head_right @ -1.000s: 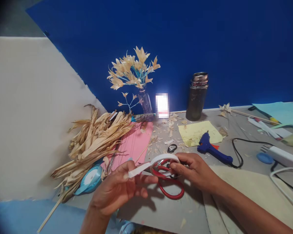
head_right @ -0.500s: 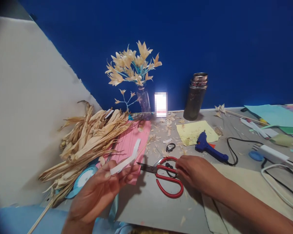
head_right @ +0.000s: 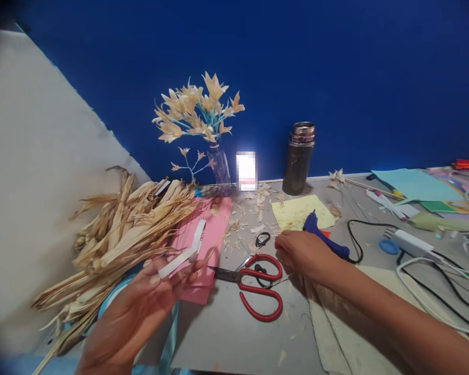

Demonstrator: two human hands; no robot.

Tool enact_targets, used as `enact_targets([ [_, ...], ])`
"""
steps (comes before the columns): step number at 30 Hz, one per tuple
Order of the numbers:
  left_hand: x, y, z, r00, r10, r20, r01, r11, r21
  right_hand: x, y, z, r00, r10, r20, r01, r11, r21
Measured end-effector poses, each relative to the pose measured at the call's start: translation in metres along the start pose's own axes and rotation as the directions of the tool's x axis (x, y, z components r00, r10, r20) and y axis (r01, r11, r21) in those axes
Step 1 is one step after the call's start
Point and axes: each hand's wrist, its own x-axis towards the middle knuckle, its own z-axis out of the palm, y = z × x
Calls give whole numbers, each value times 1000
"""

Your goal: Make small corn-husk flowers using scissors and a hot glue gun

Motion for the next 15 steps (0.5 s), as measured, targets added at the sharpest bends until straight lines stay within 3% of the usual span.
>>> enact_targets([
  [8, -2, -5, -2, 1000, -8, -4, 8, 1000, -8, 39, -14, 10, 977, 54, 206, -9, 977, -212],
  [15, -7, -6, -5, 999, -9, -36, 8, 1000, -22, 55, -7, 19, 967, -20, 252, 95, 952, -291],
])
